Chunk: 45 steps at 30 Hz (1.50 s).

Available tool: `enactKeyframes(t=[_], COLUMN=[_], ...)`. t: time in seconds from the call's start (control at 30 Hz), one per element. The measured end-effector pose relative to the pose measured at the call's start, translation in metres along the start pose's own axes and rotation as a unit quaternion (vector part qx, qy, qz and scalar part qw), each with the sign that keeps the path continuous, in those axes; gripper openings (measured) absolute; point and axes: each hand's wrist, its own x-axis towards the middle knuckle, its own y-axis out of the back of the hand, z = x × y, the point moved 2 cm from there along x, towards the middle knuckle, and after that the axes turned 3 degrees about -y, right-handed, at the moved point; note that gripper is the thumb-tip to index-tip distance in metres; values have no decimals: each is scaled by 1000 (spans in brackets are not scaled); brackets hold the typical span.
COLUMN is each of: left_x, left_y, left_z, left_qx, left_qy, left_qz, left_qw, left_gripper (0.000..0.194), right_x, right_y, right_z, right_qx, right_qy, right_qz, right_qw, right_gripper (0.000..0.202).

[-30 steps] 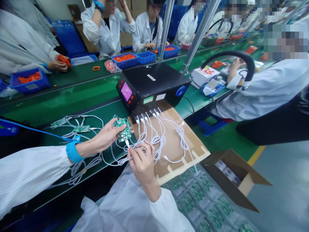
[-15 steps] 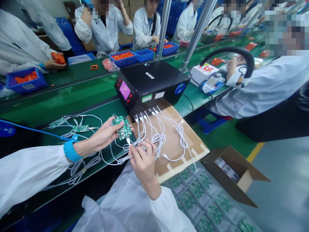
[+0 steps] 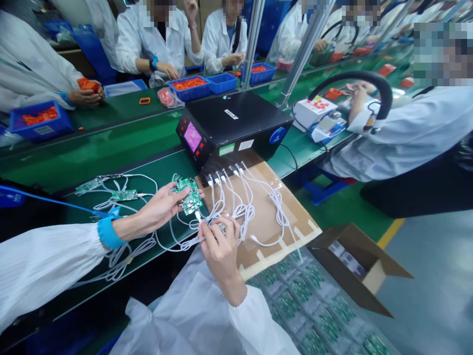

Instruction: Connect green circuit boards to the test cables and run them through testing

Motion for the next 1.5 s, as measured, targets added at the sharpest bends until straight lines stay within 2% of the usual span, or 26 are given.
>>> enactKeyframes(t=[0.13,0.33,0.57,0.8,0.87,1.03,1.3,1.4,1.5], left_x=[-1,0,0,6,5,3,2,1,-1], left_y=[3,10,10,16,15,10,15,16,15], left_z=[3,-1,-2,-7,-8,-11,-15,-13,-9], left_qx=[18,31,35,14,25,47,147,195,196], left_qy=[15,19,19,12,1,-46,-74,-95,-116], left_qz=[27,9,34,7,8,-38,27,28,17], left_qw=[999,999,999,1000,1000,997,986,976,973], left_gripper=[52,53,61,63,56,47,59,54,49], right_x=[0,1,-1,-2,-2,-2,-3,-2,0], right_y=[0,1,0,-1,-1,-3,-5,-5,-6], right_z=[2,4,2,3,3,2,1,1,0], right_qx=[-6,-11,-12,-15,-16,-23,-21,-18,-10], right_qy=[-11,-11,-7,-12,-12,-29,-45,-46,-51], right_qz=[9,14,7,5,3,2,12,16,14], right_qw=[1000,1000,1000,1000,1000,999,999,999,999], right_gripper=[16,20,20,19,19,17,17,14,13])
